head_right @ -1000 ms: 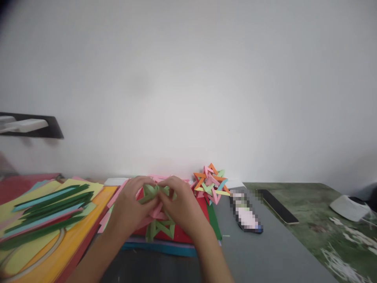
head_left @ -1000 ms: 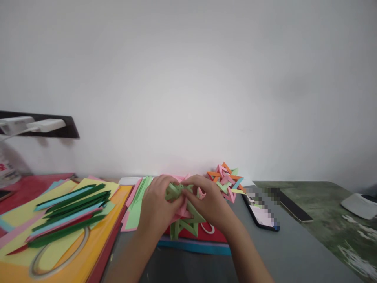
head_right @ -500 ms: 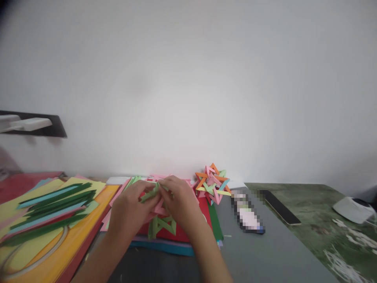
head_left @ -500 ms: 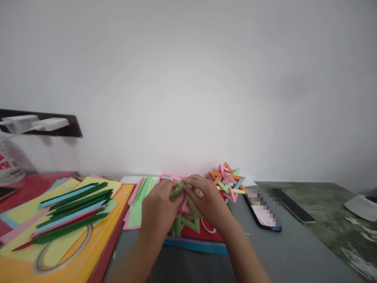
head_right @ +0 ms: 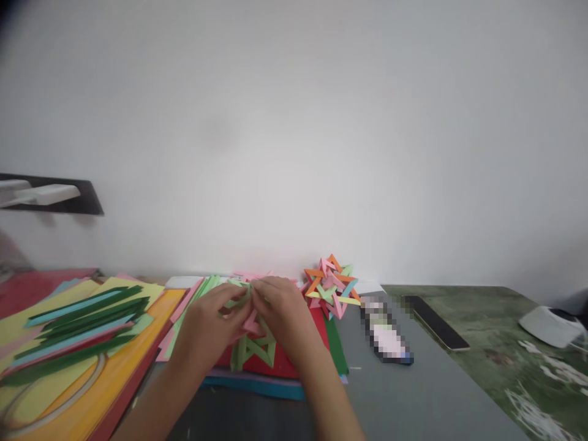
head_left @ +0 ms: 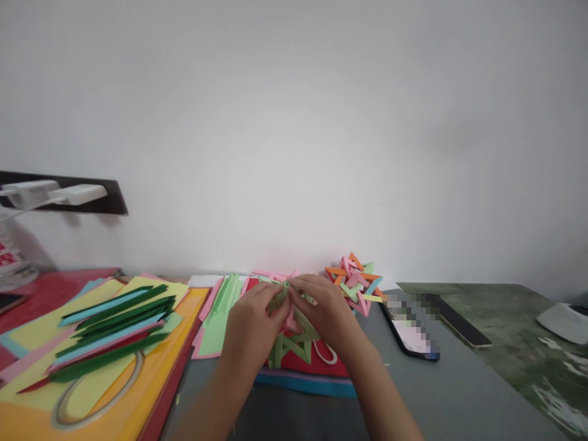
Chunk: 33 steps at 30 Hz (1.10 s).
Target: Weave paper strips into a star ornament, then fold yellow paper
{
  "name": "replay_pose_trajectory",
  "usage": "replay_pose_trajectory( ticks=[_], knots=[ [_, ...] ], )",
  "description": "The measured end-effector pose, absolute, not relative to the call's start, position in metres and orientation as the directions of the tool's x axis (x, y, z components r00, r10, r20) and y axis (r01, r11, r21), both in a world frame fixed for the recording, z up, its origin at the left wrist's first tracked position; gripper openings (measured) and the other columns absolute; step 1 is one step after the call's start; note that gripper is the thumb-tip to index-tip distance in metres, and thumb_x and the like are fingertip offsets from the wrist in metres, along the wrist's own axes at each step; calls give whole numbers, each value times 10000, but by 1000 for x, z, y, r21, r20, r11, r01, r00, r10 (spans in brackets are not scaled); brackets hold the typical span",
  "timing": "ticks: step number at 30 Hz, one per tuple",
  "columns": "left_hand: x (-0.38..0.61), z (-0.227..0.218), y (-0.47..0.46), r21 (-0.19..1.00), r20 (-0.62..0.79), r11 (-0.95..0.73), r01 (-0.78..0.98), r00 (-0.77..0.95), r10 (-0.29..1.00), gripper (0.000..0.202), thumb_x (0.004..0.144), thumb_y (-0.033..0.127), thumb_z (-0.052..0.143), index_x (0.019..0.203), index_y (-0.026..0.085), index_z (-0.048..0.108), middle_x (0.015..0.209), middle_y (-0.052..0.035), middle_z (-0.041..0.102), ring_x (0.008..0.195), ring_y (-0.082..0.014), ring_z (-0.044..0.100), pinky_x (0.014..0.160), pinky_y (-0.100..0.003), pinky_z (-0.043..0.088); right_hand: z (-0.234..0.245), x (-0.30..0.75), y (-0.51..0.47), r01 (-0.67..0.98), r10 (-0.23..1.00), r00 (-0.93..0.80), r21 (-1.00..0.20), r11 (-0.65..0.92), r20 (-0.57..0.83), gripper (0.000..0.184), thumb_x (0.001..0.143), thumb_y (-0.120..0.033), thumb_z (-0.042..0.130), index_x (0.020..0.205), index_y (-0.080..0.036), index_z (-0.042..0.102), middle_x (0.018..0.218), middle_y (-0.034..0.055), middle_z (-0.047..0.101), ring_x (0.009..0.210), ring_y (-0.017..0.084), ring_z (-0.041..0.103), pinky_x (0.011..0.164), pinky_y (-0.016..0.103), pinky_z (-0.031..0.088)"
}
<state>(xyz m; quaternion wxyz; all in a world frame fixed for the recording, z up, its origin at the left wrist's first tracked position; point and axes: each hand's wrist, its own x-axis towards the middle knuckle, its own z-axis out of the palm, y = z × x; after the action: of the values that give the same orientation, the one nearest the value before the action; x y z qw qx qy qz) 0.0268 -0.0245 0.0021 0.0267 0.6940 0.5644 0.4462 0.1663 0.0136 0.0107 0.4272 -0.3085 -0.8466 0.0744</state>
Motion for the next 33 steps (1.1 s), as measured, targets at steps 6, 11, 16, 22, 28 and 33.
replay_pose_trajectory(
  ticks=[6,11,16,22,28,33],
  knots=[
    [28,4,-26,553,558,-356,754,-17,830,162,797,255,486,815,212,641,865,-48,668,806,-188,613,669,-287,486,13,168,10,471,582,-427,-380,796,692,194,799,-130,491,910,-203,634,836,53,660,788,171,597,719,295,455],
    [28,5,-27,568,528,-352,744,-1,849,169,812,255,467,808,208,630,828,-45,666,749,-180,612,638,-281,475,11,164,10,511,602,-378,-384,769,703,175,790,-144,495,873,-193,641,811,58,661,752,170,595,718,306,461],
    [28,4,-27,570,533,-348,744,-12,846,179,826,255,458,817,196,626,812,-47,664,731,-176,604,657,-288,459,12,163,10,425,617,-343,-469,774,708,159,767,-136,517,849,-195,641,810,47,665,734,155,591,696,286,469],
    [28,3,-26,585,519,-342,736,-16,855,205,837,269,453,830,191,642,837,-54,665,752,-182,603,653,-291,455,15,162,9,301,713,-253,-647,700,654,136,741,-147,550,816,-192,655,783,38,669,667,136,577,597,249,463],
    [29,3,-26,559,529,-348,752,-1,849,215,843,276,453,871,196,650,861,-59,672,767,-186,606,662,-295,469,13,161,11,243,775,-193,-736,632,602,134,707,-125,576,781,-189,667,751,25,663,627,120,549,565,224,445],
    [27,1,-24,483,563,-372,793,45,825,234,846,265,442,931,188,645,905,-73,681,796,-197,626,685,-316,498,13,159,11,231,819,-151,-786,573,553,126,679,-123,592,760,-176,673,727,23,661,604,112,539,556,219,438]
  ],
)
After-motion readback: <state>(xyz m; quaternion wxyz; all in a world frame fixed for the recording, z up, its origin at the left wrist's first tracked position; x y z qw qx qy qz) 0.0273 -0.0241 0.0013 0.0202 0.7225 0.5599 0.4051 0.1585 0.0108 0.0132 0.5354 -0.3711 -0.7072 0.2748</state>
